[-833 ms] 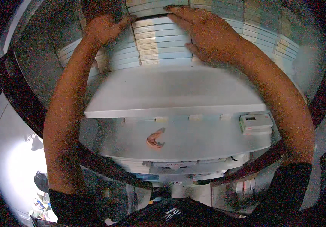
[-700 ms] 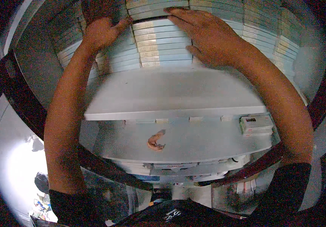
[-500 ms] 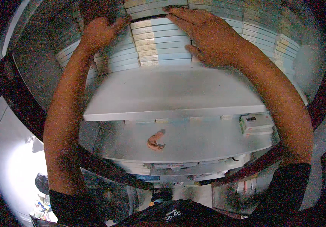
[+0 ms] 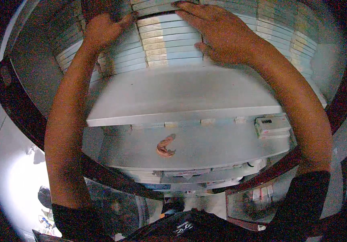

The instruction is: The person searches through a cabinet shelf containing many boxes, opens several boxes one at a time to reveal the prosthetic teeth inside, and places them back onto the stacks.

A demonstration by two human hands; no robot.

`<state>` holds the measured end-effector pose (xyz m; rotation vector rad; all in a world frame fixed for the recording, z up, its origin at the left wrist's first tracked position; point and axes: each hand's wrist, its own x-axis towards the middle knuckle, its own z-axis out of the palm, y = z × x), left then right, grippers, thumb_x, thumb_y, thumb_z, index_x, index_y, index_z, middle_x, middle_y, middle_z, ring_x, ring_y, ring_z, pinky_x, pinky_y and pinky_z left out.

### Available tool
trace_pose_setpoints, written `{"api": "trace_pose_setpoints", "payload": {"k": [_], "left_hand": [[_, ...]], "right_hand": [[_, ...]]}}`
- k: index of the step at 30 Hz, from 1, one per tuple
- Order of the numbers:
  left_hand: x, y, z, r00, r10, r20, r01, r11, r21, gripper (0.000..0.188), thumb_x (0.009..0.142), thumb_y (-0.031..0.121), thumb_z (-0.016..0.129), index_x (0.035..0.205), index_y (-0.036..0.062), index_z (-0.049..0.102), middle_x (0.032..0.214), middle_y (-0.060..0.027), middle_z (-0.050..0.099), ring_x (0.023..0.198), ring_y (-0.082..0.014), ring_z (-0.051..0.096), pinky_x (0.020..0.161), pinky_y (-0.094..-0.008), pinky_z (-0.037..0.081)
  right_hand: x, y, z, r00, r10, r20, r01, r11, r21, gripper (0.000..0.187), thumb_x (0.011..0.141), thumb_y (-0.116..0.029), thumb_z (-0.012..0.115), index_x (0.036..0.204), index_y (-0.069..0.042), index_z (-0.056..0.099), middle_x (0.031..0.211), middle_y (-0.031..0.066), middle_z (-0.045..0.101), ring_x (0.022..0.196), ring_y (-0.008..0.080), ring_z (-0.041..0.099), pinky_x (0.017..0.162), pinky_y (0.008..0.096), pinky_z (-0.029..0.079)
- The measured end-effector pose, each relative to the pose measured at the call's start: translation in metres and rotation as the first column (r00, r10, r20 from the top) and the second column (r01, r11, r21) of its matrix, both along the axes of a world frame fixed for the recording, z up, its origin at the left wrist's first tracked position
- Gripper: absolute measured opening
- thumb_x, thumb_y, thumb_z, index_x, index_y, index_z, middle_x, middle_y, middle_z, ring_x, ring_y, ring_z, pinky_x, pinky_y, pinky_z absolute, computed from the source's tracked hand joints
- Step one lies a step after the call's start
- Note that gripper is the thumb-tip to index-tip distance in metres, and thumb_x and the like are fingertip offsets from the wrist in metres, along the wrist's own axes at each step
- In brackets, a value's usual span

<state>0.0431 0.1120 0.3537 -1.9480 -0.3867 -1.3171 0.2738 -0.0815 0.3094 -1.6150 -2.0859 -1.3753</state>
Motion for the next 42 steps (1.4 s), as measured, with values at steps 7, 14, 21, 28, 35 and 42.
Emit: {"api": "trace_pose_setpoints", "payload": {"k": [7, 14, 21, 28, 35, 42], "left_hand": [[0.002, 0.009, -0.005, 0.997, -0.070, 0.026, 0.070, 0.997, -0.016, 0.096, 0.082, 0.047, 0.068, 0.160, 0.0134, 0.022, 0.167, -0.0168, 0.013, 0.155, -0.0331, 0.008, 0.123, -0.0579, 0.003], [-0.001, -0.005, -0.001, 0.999, 0.025, 0.038, -0.023, 0.998, -0.051, 0.094, 0.082, 0.044, 0.068, 0.159, 0.0138, 0.024, 0.166, -0.0167, 0.014, 0.155, -0.0328, 0.008, 0.123, -0.0576, 0.003], [-0.001, -0.009, -0.002, 0.998, 0.040, 0.042, -0.040, 0.999, -0.009, 0.090, 0.085, 0.046, 0.063, 0.160, 0.0149, 0.024, 0.166, -0.0145, 0.017, 0.155, -0.0320, 0.010, 0.123, -0.0577, 0.004], [-0.001, -0.012, -0.003, 0.998, 0.025, 0.059, -0.025, 1.000, -0.005, 0.090, 0.086, 0.046, 0.063, 0.160, 0.0142, 0.023, 0.166, -0.0152, 0.020, 0.155, -0.0331, 0.013, 0.123, -0.0573, 0.004], [0.002, -0.018, -0.001, 0.998, 0.037, 0.054, -0.036, 0.999, -0.016, 0.090, 0.086, 0.042, 0.067, 0.160, 0.0139, 0.023, 0.166, -0.0158, 0.018, 0.154, -0.0345, 0.014, 0.123, -0.0578, 0.005], [-0.006, -0.012, -0.001, 0.998, -0.044, 0.046, 0.044, 0.999, 0.009, 0.092, 0.084, 0.048, 0.065, 0.159, 0.0132, 0.026, 0.166, -0.0171, 0.019, 0.154, -0.0356, 0.015, 0.121, -0.0597, 0.007]], "right_hand": [[0.006, 0.003, -0.002, 0.998, 0.047, -0.034, -0.048, 0.999, -0.014, 0.078, 0.085, -0.014, 0.073, 0.153, -0.005, 0.036, 0.161, 0.0128, 0.034, 0.142, 0.0336, 0.041, 0.119, 0.0438, 0.034], [-0.004, 0.005, 0.007, 0.966, 0.217, -0.137, -0.211, 0.976, 0.056, 0.064, 0.087, -0.016, 0.069, 0.143, 0.003, 0.045, 0.143, 0.0212, 0.053, 0.130, 0.0387, 0.053, 0.114, 0.0441, 0.041], [-0.030, 0.016, 0.013, 0.990, -0.011, -0.142, 0.017, 0.999, 0.040, 0.059, 0.091, -0.020, 0.067, 0.143, -0.003, 0.047, 0.134, 0.0195, 0.060, 0.124, 0.0390, 0.054, 0.112, 0.0470, 0.040], [-0.031, 0.022, 0.021, 0.990, 0.002, -0.138, 0.000, 1.000, 0.017, 0.050, 0.088, -0.015, 0.069, 0.133, 0.000, 0.056, 0.125, 0.0239, 0.064, 0.119, 0.0396, 0.058, 0.108, 0.0467, 0.044], [-0.030, 0.046, 0.035, 0.971, 0.106, -0.214, -0.087, 0.991, 0.097, 0.022, 0.085, -0.003, 0.066, 0.105, 0.005, 0.068, 0.108, 0.0220, 0.066, 0.107, 0.0394, 0.062, 0.096, 0.0482, 0.050], [-0.051, 0.046, 0.026, 0.998, -0.026, -0.058, 0.035, 0.987, 0.154, 0.019, 0.080, 0.001, 0.063, 0.098, 0.003, 0.068, 0.099, 0.0188, 0.065, 0.101, 0.0380, 0.062, 0.095, 0.0481, 0.049]]}}
